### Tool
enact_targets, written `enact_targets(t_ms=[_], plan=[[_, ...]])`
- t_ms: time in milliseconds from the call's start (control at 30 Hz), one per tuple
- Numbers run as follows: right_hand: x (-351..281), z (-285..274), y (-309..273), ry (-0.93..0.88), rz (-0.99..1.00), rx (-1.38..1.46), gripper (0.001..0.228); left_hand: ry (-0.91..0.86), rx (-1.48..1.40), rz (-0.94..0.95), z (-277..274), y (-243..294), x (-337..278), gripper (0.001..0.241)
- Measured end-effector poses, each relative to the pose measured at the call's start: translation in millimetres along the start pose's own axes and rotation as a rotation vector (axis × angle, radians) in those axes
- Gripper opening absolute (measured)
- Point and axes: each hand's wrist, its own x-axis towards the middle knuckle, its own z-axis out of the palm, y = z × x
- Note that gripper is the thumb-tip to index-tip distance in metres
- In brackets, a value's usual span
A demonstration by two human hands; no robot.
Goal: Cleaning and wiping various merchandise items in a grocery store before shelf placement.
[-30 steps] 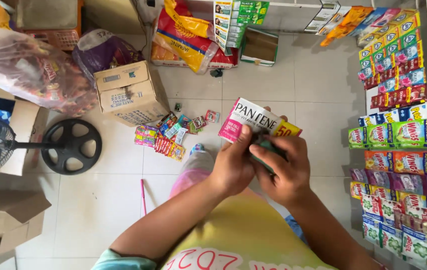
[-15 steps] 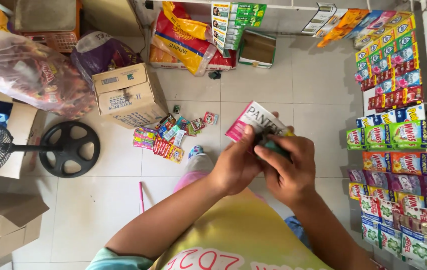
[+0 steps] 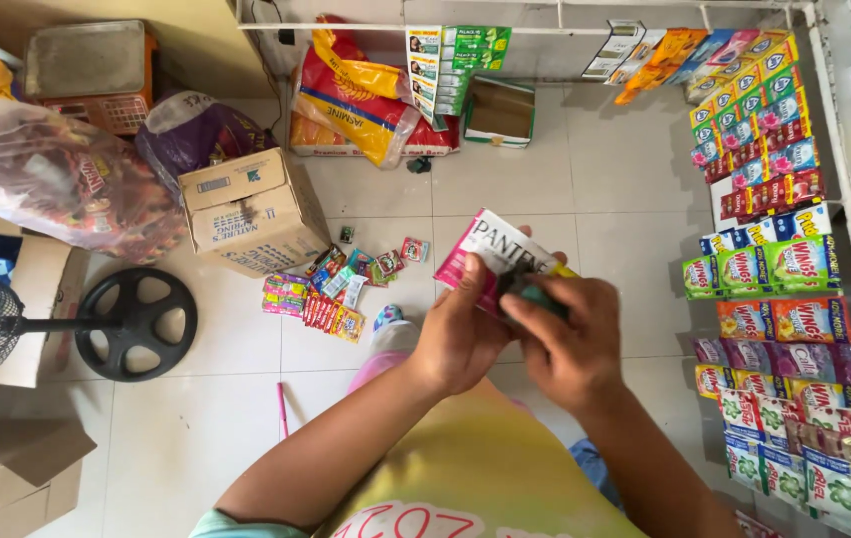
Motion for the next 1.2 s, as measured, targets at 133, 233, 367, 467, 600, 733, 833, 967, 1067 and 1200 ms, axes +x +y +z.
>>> enact_targets(t_ms=[133,233,367,467,600,733,833,967,1067,1200], plan=[[-7.0,-12.4,14.5,-0.025,0.133,-0.068,0.052,0.06,0.01,-0.007,2.1,5.1,-1.7,0.065],[-1.1,-13.0,9.9,0.089,0.268,-0.017,0.044,0.115,0.076,-0.026,-0.4,1.6,0.6,0.066],[-2.9,0.8,-0.7,0.057,0.189,0.03,0.05,0.06,0.105,-0.069,-2.3,-6.9,0.4,0.069],[-8.8,3.2,7.5,-0.02,0.116,-0.003,0.054,0.021,0.099,-0.072,-1.1,-5.7,-2.0,0.072],[-6.6,-7.1,17.0,0.012,0.235,-0.093,0.05,0.031,0.108,-0.074,-1.8,3.0,-4.1,0.075],[-4.4,-1.8,12.0,0.111,0.299,0.066,0.045,0.03,0.134,-0.075,-5.6,-4.6,-0.8,0.076],[-8.5,10.0,2.9,0.08,0.247,-0.043,0.048,0.005,0.18,-0.093,-11.1,-16.3,-0.5,0.077],[-17.4,12.0,14.6,0.06,0.223,0.074,0.05,0.004,0.192,-0.119,-14.8,-13.5,-2.7,0.079],[-11.1,0.8,20.7,0.054,0.238,-0.004,0.049,0.016,0.149,-0.119,-10.8,-4.7,-1.8,0.078],[-0.7,-10.5,18.4,0.102,0.269,-0.033,0.046,0.033,0.131,-0.088,1.1,6.0,4.6,0.077]])
